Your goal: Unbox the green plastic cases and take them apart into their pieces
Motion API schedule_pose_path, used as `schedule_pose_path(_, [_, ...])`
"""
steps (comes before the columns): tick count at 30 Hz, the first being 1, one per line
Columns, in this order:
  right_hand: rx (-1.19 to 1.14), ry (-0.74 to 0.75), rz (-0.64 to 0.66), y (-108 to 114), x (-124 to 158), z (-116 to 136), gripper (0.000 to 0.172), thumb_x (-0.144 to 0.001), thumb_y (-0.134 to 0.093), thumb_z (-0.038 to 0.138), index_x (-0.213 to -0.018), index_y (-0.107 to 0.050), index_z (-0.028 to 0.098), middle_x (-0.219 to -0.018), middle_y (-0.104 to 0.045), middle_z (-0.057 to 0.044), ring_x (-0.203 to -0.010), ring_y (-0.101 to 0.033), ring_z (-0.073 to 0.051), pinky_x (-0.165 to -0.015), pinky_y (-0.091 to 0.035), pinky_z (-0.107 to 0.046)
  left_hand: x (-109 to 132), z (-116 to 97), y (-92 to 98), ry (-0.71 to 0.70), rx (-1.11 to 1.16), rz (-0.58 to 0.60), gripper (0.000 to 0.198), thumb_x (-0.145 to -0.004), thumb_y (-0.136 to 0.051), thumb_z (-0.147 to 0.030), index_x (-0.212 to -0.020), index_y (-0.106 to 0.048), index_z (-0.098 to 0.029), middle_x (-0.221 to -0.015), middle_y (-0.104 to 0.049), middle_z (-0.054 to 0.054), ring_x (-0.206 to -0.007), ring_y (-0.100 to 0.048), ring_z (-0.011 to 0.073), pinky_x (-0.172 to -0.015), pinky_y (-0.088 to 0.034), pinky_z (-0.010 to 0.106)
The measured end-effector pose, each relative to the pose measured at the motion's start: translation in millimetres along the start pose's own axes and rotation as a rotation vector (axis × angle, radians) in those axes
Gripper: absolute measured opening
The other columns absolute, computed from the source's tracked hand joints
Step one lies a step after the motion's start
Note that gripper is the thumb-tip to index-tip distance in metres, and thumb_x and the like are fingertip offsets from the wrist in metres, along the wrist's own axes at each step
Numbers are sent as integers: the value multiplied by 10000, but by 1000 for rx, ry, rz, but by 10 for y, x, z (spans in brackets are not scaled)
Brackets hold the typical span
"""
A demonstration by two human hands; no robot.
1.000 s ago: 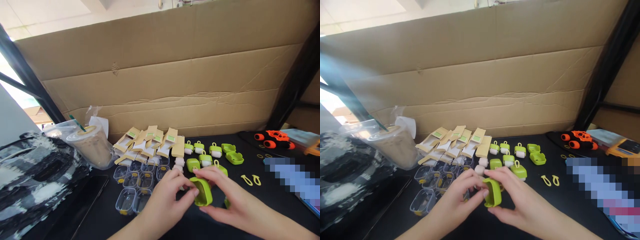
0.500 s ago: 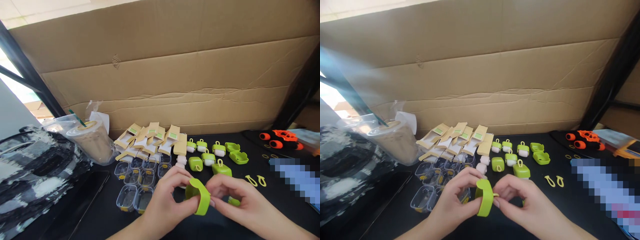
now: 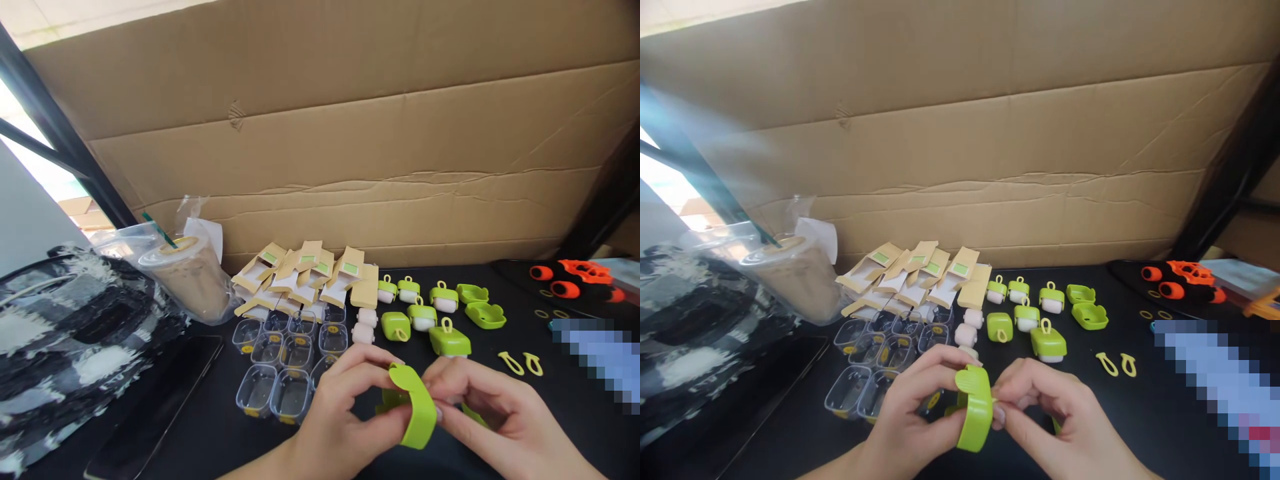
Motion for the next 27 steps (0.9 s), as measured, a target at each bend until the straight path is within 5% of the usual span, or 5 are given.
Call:
schedule_pose_path(10, [-102, -30, 37, -62, 9, -18, 226, -769, -691, 385, -629, -659, 210, -640, -660, -23, -616, -618, -155, -576, -529, -255, -3, 96, -22, 121, 13, 21, 37, -732, -690, -134, -759, -669, -148, -784, -650, 56, -739, -633, 149, -674, -521, 225])
schedule_pose_path(16, [48, 108, -37, -2, 3, 3, 156, -771, -683, 328, -654, -653, 228, -693, -693, -28, -648, -659, -170, -578, -557, -236, -83, -11, 29, 146, 80, 71, 75, -737, -677, -104, -699, -651, -163, -906, -691, 65, -850, -666, 159, -783, -513, 232])
schedule_pose_path(18, [126, 177, 1, 16, 18, -25, 42, -781, -657, 264, -806, -674, 235, -757, -705, -40, -691, -678, -182, -621, -580, -247, -87, -18, 26, 120, 51, 80, 93, -693, -708, -95, -697, -644, -163, -881, -691, 58, -821, -664, 158, -762, -516, 230])
schedule_pose_path(22, [217, 376, 72, 42, 39, -70, 558, -722, -701, 179, -1240, -523, 284, -1089, -666, -75, -956, -670, -230, -815, -574, -303, -50, 32, -9, 86, 14, 138, 152, -646, -689, -57, -749, -634, -155, -865, -672, 60, -786, -650, 159, -728, -518, 238])
schedule_pose_path(27, [346, 397, 143, 11, 14, -94, 572, -765, -695, 182, -1261, -469, 358, -1182, -622, -28, -1078, -623, -196, -916, -519, -282, -3, 95, -3, 76, -151, 154, 158, -684, -630, -59, -791, -625, -175, -978, -618, 73, -927, -619, 188, -810, -504, 283])
Point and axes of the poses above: each hand's wrist, its own x-axis away from the middle knuckle, its own y-axis out of the back of the hand, z = x × y, the point moved 2 cm from there along -x, towards the middle knuckle
